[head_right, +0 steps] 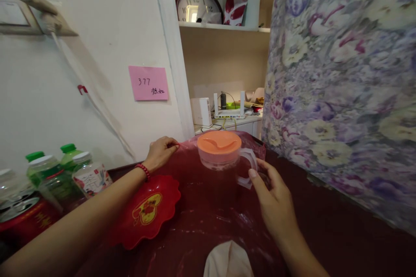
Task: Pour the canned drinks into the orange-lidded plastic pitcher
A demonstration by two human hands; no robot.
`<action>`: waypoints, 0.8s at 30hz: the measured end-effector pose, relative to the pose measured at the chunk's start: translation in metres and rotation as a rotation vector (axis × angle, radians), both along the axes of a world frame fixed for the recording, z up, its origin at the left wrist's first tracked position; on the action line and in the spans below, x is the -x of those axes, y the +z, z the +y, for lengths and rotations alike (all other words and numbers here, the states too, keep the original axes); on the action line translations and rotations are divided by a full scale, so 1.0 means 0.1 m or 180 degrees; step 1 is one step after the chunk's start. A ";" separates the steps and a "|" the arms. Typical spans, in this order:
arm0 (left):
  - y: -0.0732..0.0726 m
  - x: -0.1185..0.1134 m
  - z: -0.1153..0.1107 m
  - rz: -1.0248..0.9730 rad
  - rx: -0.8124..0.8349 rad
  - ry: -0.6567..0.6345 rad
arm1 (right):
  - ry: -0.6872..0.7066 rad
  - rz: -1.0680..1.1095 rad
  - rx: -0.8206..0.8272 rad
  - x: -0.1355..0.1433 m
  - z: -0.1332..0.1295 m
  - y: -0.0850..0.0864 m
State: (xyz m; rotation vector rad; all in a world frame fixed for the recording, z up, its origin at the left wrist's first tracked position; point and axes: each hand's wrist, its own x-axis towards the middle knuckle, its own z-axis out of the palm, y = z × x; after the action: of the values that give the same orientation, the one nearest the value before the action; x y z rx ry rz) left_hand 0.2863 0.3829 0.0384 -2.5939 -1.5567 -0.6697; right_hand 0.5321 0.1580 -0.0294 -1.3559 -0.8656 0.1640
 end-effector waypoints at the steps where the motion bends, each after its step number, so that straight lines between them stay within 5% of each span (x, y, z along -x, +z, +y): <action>1: 0.01 0.00 -0.01 -0.0005 -0.0008 0.0004 | 0.0044 0.0102 0.0004 0.00 0.00 0.00; 15: 0.01 -0.11 0.15 -0.0166 0.0504 0.0189 | 0.0125 0.0461 0.0184 -0.02 0.00 -0.02; 20: -0.03 0.05 0.13 -0.0400 0.0782 0.0067 | 0.0094 0.0386 0.0084 0.00 0.01 -0.01; 24: 0.11 0.30 0.02 -0.0620 0.0720 0.0021 | 0.0067 0.0393 0.0081 -0.02 0.01 -0.02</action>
State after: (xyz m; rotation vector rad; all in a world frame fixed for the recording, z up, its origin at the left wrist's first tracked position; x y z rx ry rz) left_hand 0.2562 0.3853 0.0493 -2.7529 -1.7927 -0.8120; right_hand 0.5341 0.1591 -0.0310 -1.3464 -0.7766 0.2730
